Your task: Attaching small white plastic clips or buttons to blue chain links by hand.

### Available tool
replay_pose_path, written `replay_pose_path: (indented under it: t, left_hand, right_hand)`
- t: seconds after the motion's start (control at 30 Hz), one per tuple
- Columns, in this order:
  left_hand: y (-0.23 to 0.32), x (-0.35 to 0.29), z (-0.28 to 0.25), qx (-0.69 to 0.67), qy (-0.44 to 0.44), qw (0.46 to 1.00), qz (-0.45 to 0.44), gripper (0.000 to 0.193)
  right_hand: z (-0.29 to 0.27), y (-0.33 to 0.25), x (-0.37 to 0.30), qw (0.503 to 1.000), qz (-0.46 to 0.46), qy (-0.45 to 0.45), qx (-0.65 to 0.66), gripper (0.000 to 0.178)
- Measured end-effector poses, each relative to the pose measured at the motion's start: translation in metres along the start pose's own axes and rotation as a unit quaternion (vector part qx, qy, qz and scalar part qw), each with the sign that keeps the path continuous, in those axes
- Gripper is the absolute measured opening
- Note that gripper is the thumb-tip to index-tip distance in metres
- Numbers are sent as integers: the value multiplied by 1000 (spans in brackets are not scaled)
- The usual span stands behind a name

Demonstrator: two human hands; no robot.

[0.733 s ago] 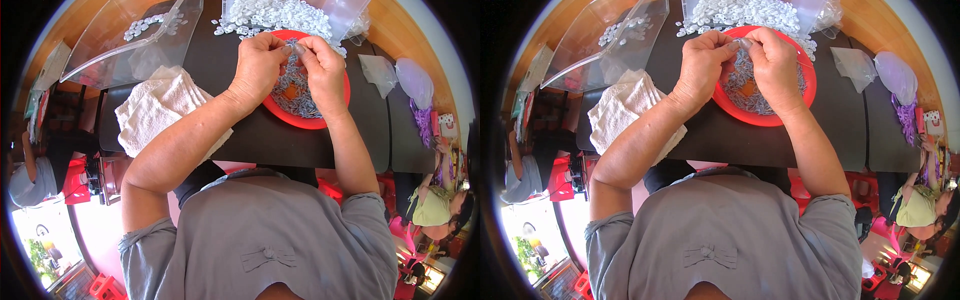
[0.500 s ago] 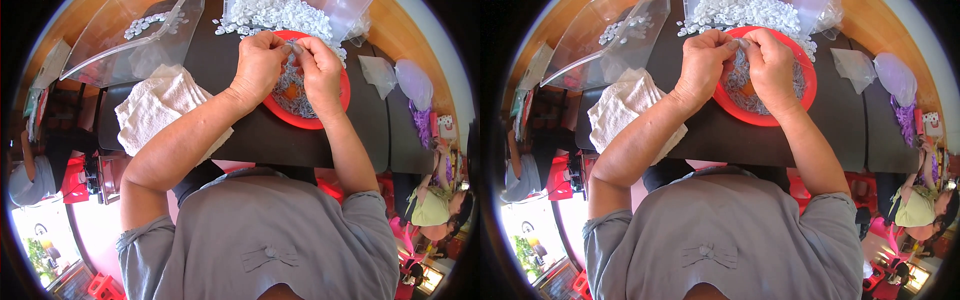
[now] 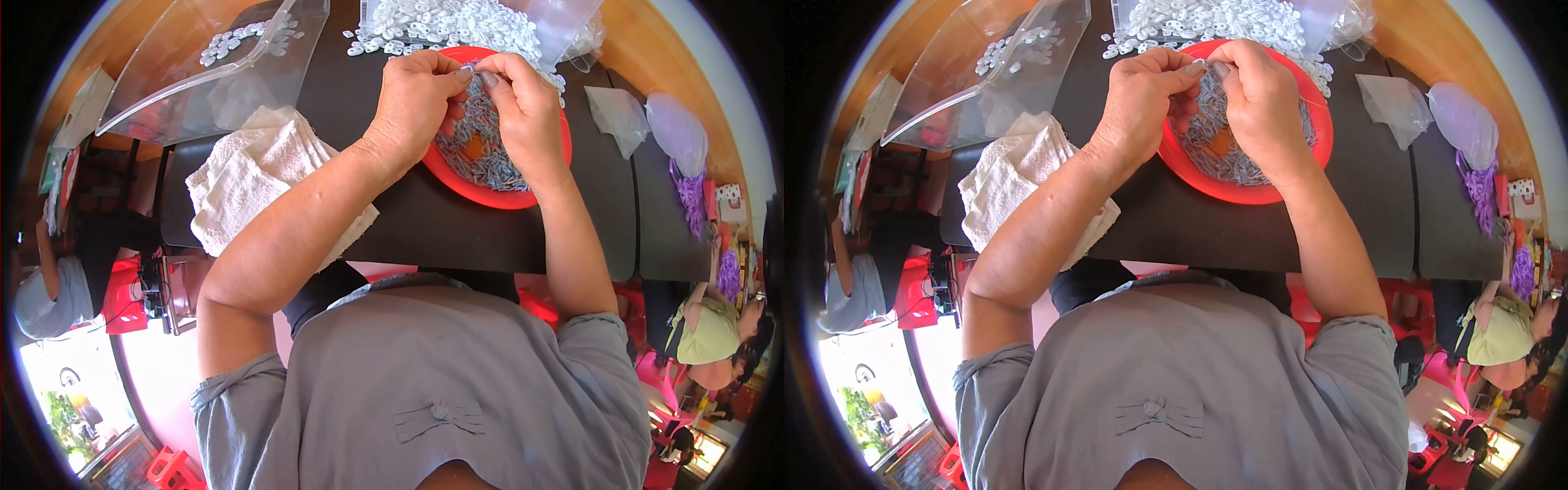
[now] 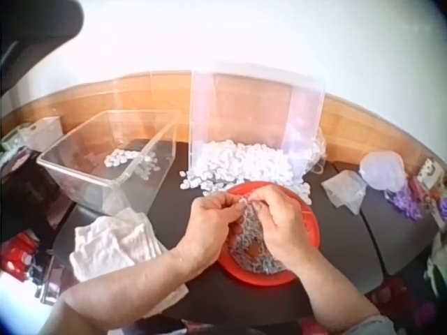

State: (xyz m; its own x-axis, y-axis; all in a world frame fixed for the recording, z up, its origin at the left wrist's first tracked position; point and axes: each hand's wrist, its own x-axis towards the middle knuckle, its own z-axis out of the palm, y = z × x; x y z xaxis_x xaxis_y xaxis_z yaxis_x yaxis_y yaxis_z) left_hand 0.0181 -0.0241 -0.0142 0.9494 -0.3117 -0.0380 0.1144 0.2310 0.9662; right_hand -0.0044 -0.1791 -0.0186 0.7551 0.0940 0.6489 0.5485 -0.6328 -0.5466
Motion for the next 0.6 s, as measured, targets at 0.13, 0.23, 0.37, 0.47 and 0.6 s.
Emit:
replay_pose_path:
  t: [0.13, 0.23, 0.37, 0.47, 0.6]
  left_hand:
    - [0, -1, 0, 26, -11, 1000, 10, 14]
    - [-3, 0, 1, 42, -2, 999, 17, 13]
    - [-7, 0, 2, 72, 28, 996, 46, 12]
    - [-8, -1, 2, 103, 39, 991, 73, 12]
    - [-13, 0, 2, 128, 51, 985, 101, 12]
  right_hand:
    - [1, -3, 0, 999, -12, -2, -47, 7]
    - [3, -3, -1, 997, -29, -3, -70, 9]
    - [8, -5, -2, 996, -38, 5, -79, 14]
    - [12, -6, -3, 995, -46, 12, -89, 16]
    - [13, -7, -4, 994, -48, 14, -93, 20]
